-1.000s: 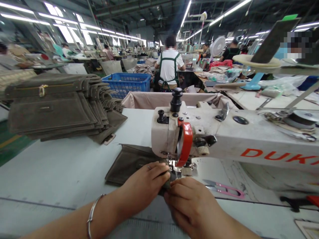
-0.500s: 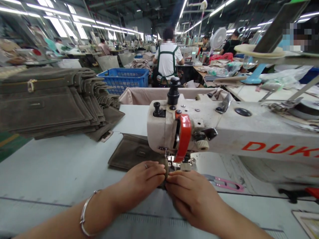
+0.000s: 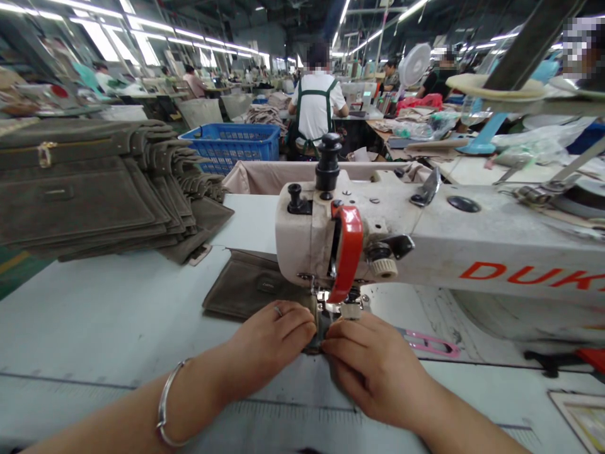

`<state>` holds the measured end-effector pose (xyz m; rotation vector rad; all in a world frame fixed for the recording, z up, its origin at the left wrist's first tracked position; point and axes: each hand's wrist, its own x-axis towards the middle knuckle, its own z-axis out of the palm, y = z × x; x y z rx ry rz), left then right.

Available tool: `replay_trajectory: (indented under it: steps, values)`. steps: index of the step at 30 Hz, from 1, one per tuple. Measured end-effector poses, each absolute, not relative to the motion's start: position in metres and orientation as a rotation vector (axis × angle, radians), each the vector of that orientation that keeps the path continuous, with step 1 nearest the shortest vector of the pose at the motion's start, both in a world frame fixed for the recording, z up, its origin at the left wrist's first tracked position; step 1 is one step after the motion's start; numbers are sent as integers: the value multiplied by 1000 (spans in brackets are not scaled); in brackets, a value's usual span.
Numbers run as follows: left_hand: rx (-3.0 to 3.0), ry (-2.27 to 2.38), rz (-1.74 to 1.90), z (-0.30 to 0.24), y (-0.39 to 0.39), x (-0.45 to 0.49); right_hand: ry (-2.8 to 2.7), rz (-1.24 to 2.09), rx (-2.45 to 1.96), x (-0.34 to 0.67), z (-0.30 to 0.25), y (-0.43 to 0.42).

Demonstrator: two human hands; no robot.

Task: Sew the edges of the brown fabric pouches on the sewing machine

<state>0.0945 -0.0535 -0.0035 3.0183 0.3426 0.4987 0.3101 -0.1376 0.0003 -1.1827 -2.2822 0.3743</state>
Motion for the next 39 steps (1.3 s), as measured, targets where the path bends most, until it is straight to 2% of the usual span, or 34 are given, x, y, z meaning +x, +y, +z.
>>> replay_trajectory:
  steps: [5,10,21,39]
  values:
    - [3007,454,513,4,-53,98,-2246,346,-1220,310,-2,-137]
    - [2913,370,619,3,-50,98,-2239,331,-1236,310,-4,-135]
    - [2947,323,585,-3,-52,91,-2225,337,-1254,306,-10,-133]
    - [2791,534,497,-1,-11,103,-2217,181,-1390,301,-20,-126]
